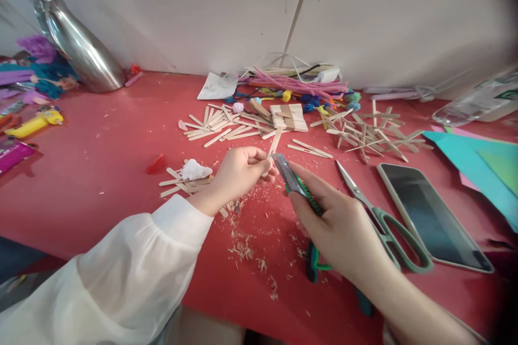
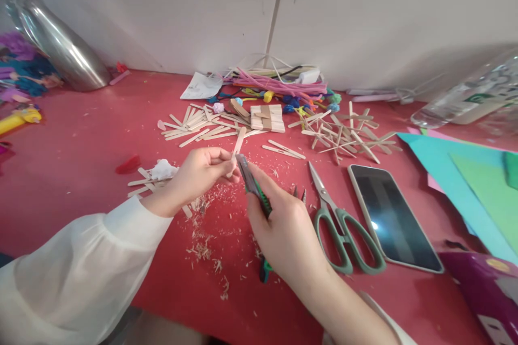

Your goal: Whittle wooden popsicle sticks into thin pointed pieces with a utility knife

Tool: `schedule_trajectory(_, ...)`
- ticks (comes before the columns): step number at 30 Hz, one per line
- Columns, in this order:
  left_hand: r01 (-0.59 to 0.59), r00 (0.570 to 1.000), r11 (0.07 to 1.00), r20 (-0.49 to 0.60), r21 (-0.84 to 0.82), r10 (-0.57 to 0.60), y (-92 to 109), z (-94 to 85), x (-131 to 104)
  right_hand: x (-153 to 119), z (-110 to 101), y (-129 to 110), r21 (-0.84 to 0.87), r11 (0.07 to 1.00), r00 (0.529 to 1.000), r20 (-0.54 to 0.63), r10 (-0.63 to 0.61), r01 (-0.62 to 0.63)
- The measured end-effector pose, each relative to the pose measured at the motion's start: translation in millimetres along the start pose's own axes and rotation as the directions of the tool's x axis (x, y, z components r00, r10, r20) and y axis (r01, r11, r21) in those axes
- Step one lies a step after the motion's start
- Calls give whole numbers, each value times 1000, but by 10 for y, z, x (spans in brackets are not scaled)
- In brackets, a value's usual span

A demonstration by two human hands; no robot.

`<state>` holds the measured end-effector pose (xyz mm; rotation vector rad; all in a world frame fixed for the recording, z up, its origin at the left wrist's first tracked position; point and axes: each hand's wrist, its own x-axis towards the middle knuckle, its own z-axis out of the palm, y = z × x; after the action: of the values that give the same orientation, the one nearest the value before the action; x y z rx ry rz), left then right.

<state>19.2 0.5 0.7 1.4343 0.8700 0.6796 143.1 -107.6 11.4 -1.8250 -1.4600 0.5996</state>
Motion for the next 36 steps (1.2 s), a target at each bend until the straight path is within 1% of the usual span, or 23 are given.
schedule_trajectory(1,35,999,998,8,-52,-34,20,-5,-6,2,-2,18,-73,996,998,-18,-61,59)
schedule_trajectory(3,59,998,993,4,-99,-59,46,-22,-19,4,-3,43,-167,974,986,-48,-160,150)
schedule_trajectory(5,68,998,992,-12,-102,-69,48,-45,-28,1,-4,48,-198,962,976,-70,-204,187)
schedule_trajectory(8,44,998,994,-28,-102,-47,20,-79,-33,-15,-10,30,-156,974,983,-59,-172,161)
schedule_trajectory(9,29,999,994,-21,-107,-32,9,-88,-34,-20,-12,24,-128,981,988,-37,-153,147)
schedule_trajectory(11,34,999,993,-16,-113,-36,-10,-102,-39,-21,-15,20,-75,988,991,10,-134,135)
schedule_trajectory(13,40,999,993,-11,-113,-42,-22,-112,-46,-5,-18,24,-49,987,988,24,-151,152)
schedule_trajectory(15,43,999,995,-27,-95,-45,-26,-121,-53,30,-28,25,-40,985,986,29,-165,166)
schedule_trajectory(18,59,997,990,-41,-125,-64,-22,-124,-54,107,-57,5,-50,983,982,77,-172,176)
schedule_trajectory(20,59,997,981,-43,-187,-68,-14,-121,-48,158,-78,-9,-82,976,977,85,-196,203)
schedule_trajectory(23,77,992,968,-75,-239,-97,4,-115,-37,193,-90,4,-116,964,971,41,-236,239)
schedule_trajectory(26,104,988,971,-89,-214,-126,17,-115,-38,168,-77,40,-86,963,967,23,-254,255)
schedule_trajectory(29,87,992,983,-80,-162,-101,14,-114,-56,118,-60,45,-65,957,959,30,-282,283)
schedule_trajectory(31,75,993,989,-83,-128,-86,9,-107,-70,93,-53,27,-90,938,942,33,-333,335)
schedule_trajectory(33,86,991,991,-94,-103,-96,13,-96,-81,75,-49,9,-136,913,923,36,-383,384)
schedule_trajectory(36,100,990,991,-92,-94,-109,38,-80,-89,60,-46,2,-230,878,905,30,-425,420)
